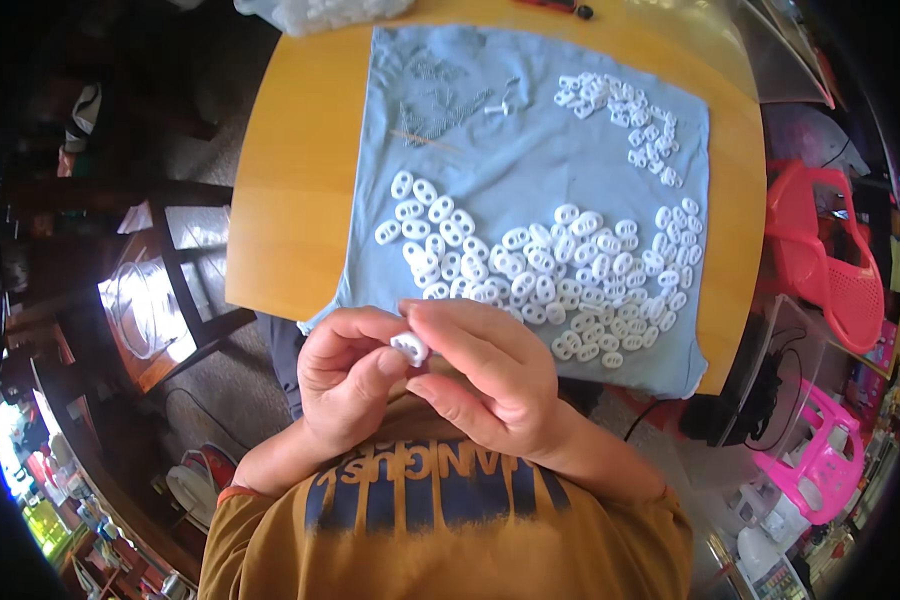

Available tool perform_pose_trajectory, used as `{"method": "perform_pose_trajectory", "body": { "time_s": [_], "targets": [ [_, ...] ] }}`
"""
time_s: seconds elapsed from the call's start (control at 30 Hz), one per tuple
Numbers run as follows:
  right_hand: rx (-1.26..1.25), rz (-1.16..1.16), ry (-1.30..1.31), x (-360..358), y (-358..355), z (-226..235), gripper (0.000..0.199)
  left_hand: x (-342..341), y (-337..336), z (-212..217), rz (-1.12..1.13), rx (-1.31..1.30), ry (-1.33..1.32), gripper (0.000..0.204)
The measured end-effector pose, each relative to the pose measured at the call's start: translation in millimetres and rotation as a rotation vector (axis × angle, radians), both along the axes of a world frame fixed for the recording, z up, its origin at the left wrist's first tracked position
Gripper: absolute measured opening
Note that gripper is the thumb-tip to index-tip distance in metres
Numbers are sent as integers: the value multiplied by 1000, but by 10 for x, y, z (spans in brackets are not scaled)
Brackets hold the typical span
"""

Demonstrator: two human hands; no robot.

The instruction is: The recorder is manually assembling small white plastic components on a blue cloth mat.

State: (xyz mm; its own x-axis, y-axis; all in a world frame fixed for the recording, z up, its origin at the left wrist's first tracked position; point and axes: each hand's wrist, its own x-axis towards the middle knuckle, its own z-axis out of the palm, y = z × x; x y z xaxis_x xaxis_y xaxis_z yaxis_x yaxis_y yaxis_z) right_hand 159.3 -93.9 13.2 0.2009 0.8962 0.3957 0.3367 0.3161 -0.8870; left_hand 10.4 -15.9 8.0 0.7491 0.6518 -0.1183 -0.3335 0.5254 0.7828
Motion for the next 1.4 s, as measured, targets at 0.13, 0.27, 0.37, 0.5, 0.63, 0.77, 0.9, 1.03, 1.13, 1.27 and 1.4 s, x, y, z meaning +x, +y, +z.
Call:
{"method": "perform_pose_trajectory", "body": {
  "time_s": [0.13, 0.27, 0.37, 0.5, 0.63, 0.77, 0.9, 1.03, 1.13, 1.27, 1.4],
  "targets": [
    [33, -124, -78, 62, -84, 7, 38, 103, 338, 138, 122, 144, 127, 23],
    [40, -174, -93, 163, -246, -22, 31, 549, 1061, 456, 308, 473, 167, 21],
    [74, -191, -81, 170, -339, -38, 26, 834, 1836, 615, 296, 714, 68, 25],
    [75, -210, -82, 223, -456, -61, 25, 1321, 2139, 729, 381, 703, 305, 46],
    [127, -285, -136, 308, -619, -170, 25, 1195, 2014, 501, 165, 795, 292, 27],
    [166, -339, -189, 414, -713, -302, 23, 923, 1175, 269, -93, 811, 551, 24],
    [188, -349, -243, 520, -729, -365, 23, 882, 645, 34, -174, 1395, 556, 15],
    [225, -365, -253, 565, -729, -420, 23, 981, 483, -76, -222, 1612, 541, 15],
    [205, -384, -280, 577, -762, -457, 21, 1050, 475, -85, -262, 1646, 564, 15],
    [198, -425, -87, 608, -844, -419, 21, 1057, 449, -98, -210, 1618, 614, 15],
    [166, -607, 123, 665, -973, -398, 23, 1105, 232, 9, -222, 1553, 555, 16]
  ]
}}
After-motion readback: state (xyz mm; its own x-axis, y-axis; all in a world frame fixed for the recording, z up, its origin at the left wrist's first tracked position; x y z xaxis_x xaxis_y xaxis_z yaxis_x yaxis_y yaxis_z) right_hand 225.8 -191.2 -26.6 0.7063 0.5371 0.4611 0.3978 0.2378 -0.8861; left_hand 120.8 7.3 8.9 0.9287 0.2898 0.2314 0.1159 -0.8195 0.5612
